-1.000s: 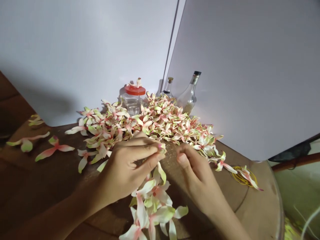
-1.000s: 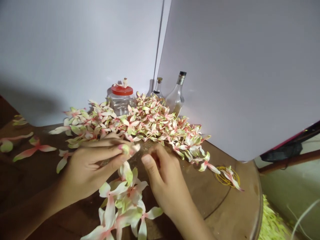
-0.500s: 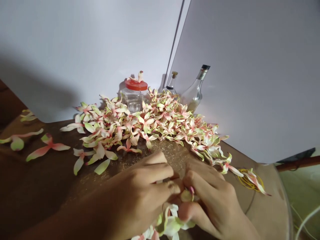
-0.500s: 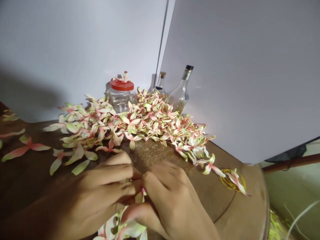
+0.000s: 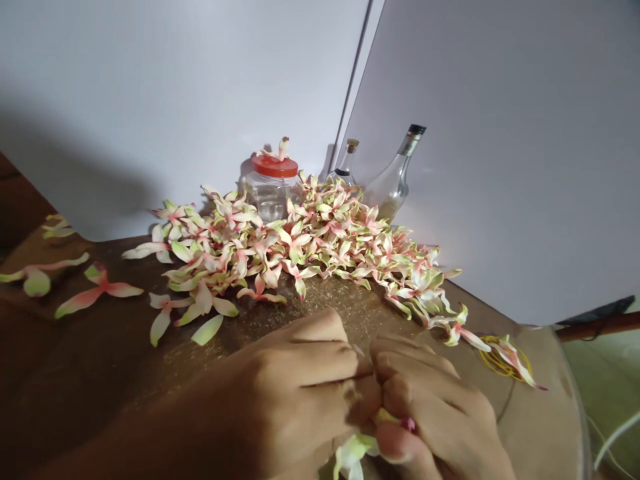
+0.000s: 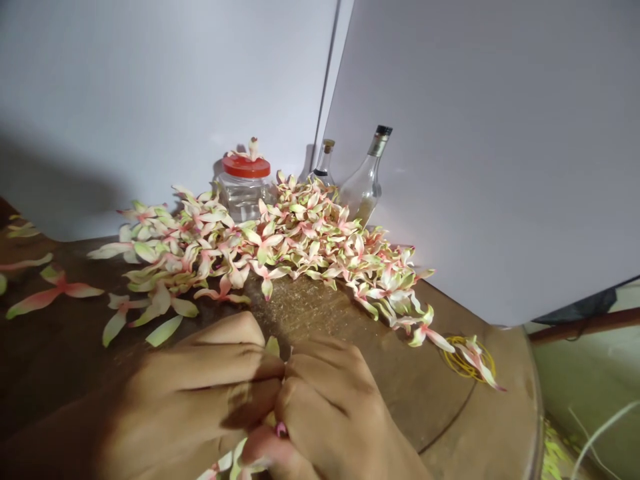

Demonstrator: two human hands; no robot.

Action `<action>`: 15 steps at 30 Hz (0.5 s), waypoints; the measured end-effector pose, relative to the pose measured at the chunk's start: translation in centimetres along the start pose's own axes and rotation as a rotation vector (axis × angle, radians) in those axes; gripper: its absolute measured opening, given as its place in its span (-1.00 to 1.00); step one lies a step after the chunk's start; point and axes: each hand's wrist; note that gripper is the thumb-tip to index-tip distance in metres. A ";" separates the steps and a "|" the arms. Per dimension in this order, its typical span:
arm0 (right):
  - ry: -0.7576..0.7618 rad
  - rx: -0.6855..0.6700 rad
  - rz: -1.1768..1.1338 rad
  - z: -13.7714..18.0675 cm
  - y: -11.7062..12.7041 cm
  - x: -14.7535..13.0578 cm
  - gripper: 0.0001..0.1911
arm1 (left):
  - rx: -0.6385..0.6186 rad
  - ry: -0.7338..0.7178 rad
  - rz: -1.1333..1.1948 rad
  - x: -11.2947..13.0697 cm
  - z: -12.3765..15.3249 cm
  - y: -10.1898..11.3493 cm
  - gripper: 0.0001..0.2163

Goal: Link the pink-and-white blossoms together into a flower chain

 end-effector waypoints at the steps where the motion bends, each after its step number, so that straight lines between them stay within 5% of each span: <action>1: -0.010 0.004 0.003 -0.1 0.0 0.0 -0.62 | 0.005 -0.017 0.003 0.0 -0.1 0.1 -0.77; 4: -0.089 0.054 -0.033 -0.2 -0.2 0.4 -0.56 | 0.014 0.085 0.056 -0.1 -0.3 0.3 -0.79; 10: -0.267 0.199 -0.111 -0.3 -0.6 1.9 -0.62 | -0.031 0.539 0.523 -1.1 -0.7 -0.2 -0.81; 15: -0.350 0.209 -0.179 -0.4 -0.8 2.1 -0.66 | -0.028 0.617 0.614 -1.6 -0.8 -0.5 -0.79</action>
Point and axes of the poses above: each hand's wrist, its own z-axis away from the middle knuckle, its own y-axis out of the back of the hand, x = y × z, and after that the axes turned 11 degrees about y, right-handed
